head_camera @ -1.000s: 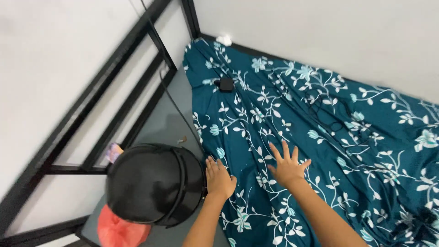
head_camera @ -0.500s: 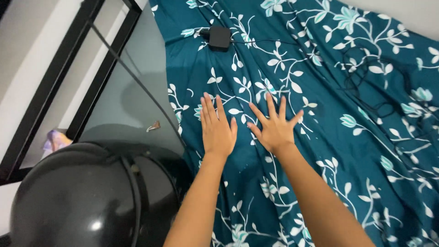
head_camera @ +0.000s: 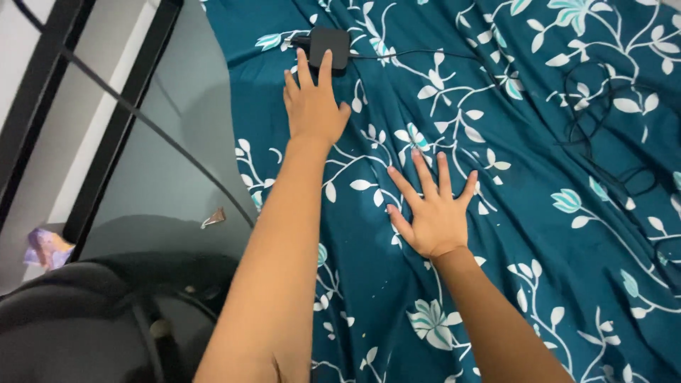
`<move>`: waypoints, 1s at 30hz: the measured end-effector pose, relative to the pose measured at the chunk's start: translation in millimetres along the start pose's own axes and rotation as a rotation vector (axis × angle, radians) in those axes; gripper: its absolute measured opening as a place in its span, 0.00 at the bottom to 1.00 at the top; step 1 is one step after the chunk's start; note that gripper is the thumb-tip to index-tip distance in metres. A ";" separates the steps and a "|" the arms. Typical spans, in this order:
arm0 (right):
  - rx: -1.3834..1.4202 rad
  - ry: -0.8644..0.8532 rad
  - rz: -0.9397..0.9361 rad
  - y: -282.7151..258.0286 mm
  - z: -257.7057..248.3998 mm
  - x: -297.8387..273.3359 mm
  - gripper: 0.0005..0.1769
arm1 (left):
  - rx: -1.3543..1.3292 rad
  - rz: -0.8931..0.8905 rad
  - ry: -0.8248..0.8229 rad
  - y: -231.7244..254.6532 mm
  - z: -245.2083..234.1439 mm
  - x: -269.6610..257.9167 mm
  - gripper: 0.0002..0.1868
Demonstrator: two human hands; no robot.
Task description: Coiling a laptop power adapter, placing it in a desk drawer, and kemudian tying a plastic bag.
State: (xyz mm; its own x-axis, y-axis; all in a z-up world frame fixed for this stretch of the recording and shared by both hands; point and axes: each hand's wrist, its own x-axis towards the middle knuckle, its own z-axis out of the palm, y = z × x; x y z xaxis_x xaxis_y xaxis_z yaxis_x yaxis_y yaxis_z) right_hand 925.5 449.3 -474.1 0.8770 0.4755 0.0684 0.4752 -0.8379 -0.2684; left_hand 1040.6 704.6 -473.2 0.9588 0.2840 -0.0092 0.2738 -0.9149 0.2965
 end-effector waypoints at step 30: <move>0.038 0.020 -0.019 6.4 2.8 -2.3 0.33 | 0.105 -0.060 0.048 74.3 21.1 -67.4 0.54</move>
State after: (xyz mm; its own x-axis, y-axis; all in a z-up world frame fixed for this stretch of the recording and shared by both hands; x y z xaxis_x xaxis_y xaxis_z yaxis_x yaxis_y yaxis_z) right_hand 926.4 443.6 -478.7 0.8692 0.4857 0.0934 0.4895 -0.8177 -0.3029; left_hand 997.9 611.4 -470.8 0.9365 0.3499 0.0228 0.3391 -0.9203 0.1953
